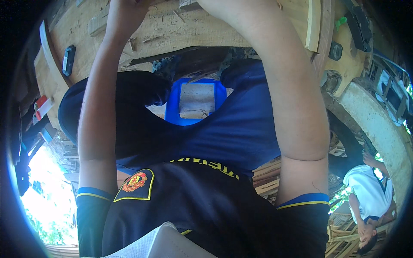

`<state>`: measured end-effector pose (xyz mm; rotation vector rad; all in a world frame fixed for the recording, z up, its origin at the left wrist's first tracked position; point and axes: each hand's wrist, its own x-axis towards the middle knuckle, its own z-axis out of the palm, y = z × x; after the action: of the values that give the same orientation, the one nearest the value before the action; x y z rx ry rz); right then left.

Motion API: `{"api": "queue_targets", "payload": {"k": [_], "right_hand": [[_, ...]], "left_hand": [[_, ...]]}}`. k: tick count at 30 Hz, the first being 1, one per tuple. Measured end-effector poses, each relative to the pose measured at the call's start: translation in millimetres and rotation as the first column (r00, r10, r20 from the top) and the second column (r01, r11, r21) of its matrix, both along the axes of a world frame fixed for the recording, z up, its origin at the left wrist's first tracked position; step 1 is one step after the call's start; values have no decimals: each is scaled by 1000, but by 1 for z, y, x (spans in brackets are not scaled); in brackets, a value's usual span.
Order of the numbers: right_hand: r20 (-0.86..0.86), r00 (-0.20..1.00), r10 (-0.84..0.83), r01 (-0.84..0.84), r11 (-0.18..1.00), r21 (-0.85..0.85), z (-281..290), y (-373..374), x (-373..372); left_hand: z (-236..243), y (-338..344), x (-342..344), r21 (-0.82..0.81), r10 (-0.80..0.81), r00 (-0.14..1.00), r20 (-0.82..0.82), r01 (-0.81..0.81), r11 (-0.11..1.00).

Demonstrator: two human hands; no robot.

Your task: Use a hammer and chisel to carve or shape a piece of wood on a workbench.

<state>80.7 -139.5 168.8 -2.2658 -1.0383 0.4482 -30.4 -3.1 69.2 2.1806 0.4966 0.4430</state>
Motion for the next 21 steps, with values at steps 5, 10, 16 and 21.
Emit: {"api": "queue_targets", "payload": {"k": [5,10,16,21], "right_hand": [[-38,999,2,-5,997,-75,5,5,-1],[-30,1000,9,-12,994,-105,4,6,-2],[-11,994,109,-109,994,5,11,13,-12],[188,966,180,-232,922,309,-45,13,-7]], "left_hand": [[1,1,-4,-7,-7,999,-49,7,1000],[-3,0,-4,30,25,998,-61,-23,999],[-6,2,-6,22,0,999,33,-1,1000],[-2,-1,-2,-6,-13,1000,17,13,1000]]}}
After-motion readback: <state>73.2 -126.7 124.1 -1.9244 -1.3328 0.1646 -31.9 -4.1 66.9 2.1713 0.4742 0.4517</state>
